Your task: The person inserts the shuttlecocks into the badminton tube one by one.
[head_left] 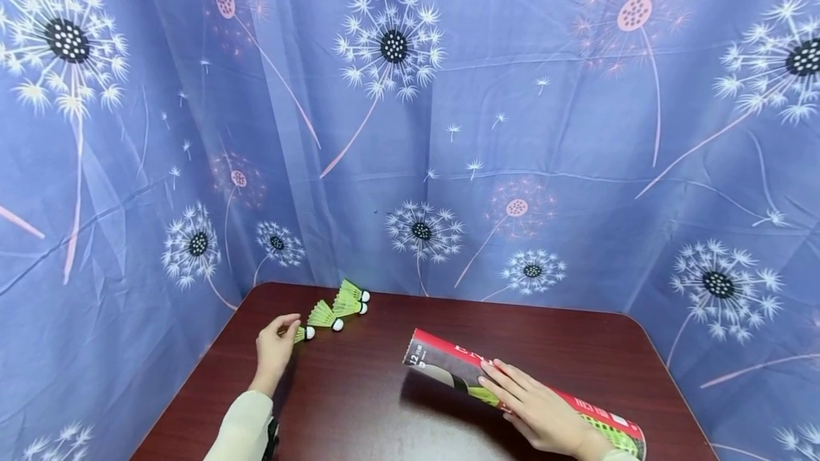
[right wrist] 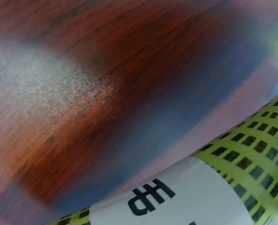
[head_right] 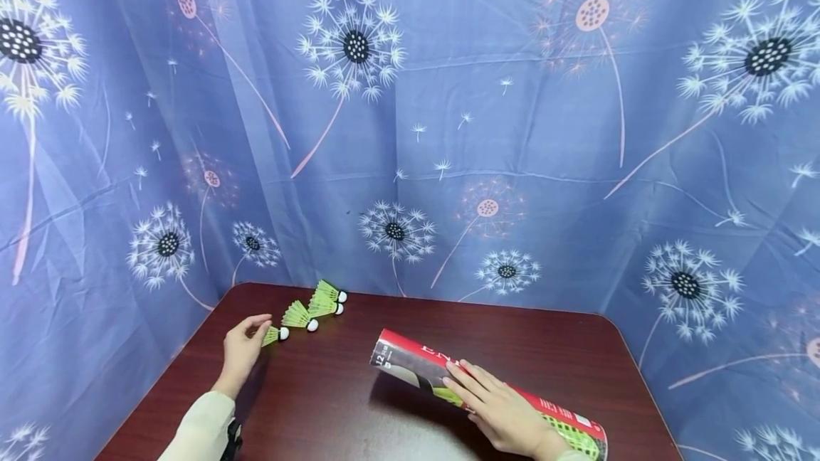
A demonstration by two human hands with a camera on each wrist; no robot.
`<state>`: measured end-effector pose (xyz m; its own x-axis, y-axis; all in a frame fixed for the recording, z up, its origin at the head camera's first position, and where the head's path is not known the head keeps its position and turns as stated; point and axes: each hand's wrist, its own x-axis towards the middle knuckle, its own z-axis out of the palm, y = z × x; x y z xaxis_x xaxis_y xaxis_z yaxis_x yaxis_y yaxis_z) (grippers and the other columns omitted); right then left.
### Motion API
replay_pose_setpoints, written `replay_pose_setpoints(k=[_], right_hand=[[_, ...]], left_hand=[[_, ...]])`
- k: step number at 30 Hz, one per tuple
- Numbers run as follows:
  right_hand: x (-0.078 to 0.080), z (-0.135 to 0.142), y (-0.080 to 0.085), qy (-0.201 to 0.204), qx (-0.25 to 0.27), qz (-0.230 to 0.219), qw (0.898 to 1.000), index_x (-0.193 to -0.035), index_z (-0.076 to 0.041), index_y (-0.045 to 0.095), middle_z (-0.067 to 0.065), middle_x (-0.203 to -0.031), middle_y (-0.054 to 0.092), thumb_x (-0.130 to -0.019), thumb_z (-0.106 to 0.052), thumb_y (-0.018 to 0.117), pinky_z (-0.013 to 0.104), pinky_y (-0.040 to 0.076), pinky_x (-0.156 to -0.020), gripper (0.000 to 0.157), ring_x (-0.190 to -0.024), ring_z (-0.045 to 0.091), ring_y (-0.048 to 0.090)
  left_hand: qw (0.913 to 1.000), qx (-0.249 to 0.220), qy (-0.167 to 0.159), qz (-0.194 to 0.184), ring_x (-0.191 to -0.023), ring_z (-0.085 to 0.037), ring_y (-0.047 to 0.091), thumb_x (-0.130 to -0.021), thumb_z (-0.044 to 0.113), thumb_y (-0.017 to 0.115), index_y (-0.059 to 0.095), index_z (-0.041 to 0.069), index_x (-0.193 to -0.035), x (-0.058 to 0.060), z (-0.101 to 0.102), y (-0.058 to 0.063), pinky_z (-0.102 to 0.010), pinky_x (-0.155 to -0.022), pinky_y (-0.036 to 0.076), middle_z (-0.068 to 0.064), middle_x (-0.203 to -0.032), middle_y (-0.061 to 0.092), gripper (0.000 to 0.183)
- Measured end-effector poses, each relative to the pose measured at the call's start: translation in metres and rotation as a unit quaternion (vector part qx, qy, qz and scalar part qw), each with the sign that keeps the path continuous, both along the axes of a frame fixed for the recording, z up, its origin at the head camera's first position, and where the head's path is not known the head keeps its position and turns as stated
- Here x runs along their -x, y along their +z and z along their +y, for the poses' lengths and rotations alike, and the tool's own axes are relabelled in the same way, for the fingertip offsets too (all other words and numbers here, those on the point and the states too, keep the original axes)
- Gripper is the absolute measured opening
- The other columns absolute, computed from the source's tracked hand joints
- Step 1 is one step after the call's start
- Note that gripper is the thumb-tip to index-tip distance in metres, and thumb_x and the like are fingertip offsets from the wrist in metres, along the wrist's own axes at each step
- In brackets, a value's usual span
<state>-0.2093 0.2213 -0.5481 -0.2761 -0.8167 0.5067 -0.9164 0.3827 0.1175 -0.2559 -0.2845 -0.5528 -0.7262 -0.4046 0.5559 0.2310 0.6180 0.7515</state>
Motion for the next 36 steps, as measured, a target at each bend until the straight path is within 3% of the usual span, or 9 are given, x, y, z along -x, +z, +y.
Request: replay_pose_setpoints(k=[3,5,7,10,17,26,36], right_hand=[[0.0,0.0,0.0,0.0,0.001,-0.003,1.0,-0.143,-0.003,0.043,0.016,-0.15,0.038,-0.104,-0.032,0.032,0.027,0.013,-0.116,0.05,-0.132,0.035,0.04],[0.0,0.0,-0.001,0.002,0.003,-0.004,1.0,-0.143,-0.003,0.043,0.016,-0.149,0.038,-0.104,-0.032,0.032,0.027,0.013,-0.116,0.05,-0.131,0.036,0.042],[0.0,0.0,-0.001,0.001,0.003,-0.004,1.0,-0.143,-0.003,0.043,0.016,-0.15,0.038,-0.104,-0.033,0.031,0.027,0.013,-0.116,0.051,-0.13,0.036,0.042],[0.001,-0.001,0.0,-0.001,0.001,0.002,1.0,-0.143,-0.003,0.043,0.016,-0.15,0.038,-0.104,-0.032,0.031,0.027,0.013,-0.116,0.05,-0.131,0.036,0.042],[0.001,-0.001,0.001,0.001,0.0,0.003,1.0,-0.143,-0.003,0.043,0.016,-0.149,0.038,-0.104,-0.032,0.031,0.027,0.014,-0.116,0.05,-0.132,0.035,0.041],[-0.001,-0.001,0.001,0.001,0.0,-0.008,1.0,-0.143,-0.003,0.042,0.016,-0.15,0.038,-0.103,-0.031,0.034,0.027,0.012,-0.116,0.05,-0.131,0.036,0.041],[0.0,-0.002,-0.001,0.008,-0.002,-0.007,1.0,-0.144,-0.003,0.042,0.016,-0.15,0.037,-0.1,-0.027,0.045,0.028,0.013,-0.116,0.05,-0.129,0.038,0.043]], left_hand=[[0.9983,0.02,0.054,-0.01,-0.072,-0.025,0.067,-0.08,-0.008,0.07,0.071,-0.006,-0.094,-0.005,-0.008,-0.001,-0.014,-0.065,0.046,-0.018,-0.083,0.069,0.014],[0.9965,0.019,0.075,-0.031,-0.075,-0.035,0.067,-0.081,-0.006,0.069,0.069,-0.009,-0.096,-0.007,-0.011,-0.003,-0.025,-0.074,0.049,-0.022,-0.086,0.068,0.015],[0.9943,0.013,0.088,-0.057,-0.078,-0.04,0.066,-0.082,-0.005,0.068,0.067,-0.012,-0.097,-0.009,-0.013,-0.006,-0.038,-0.08,0.047,-0.024,-0.087,0.067,0.017],[0.9907,0.003,0.099,-0.094,-0.079,-0.041,0.065,-0.082,-0.001,0.068,0.066,-0.013,-0.097,-0.01,-0.016,-0.012,-0.049,-0.085,0.042,-0.026,-0.087,0.068,0.019],[0.9888,0.023,0.094,-0.113,-0.076,-0.04,0.065,-0.081,-0.002,0.069,0.069,-0.01,-0.093,-0.014,-0.018,-0.017,-0.052,-0.084,0.041,-0.023,-0.079,0.069,0.015],[0.9873,0.007,0.104,-0.12,-0.078,-0.042,0.062,-0.081,0.0,0.07,0.07,-0.008,-0.088,-0.015,-0.02,-0.021,-0.051,-0.08,0.041,-0.022,-0.078,0.068,0.011],[0.9889,0.011,0.107,-0.102,-0.076,-0.041,0.062,-0.079,0.0,0.072,0.07,-0.004,-0.082,-0.019,-0.018,-0.019,-0.052,-0.076,0.042,-0.019,-0.076,0.068,0.006]])
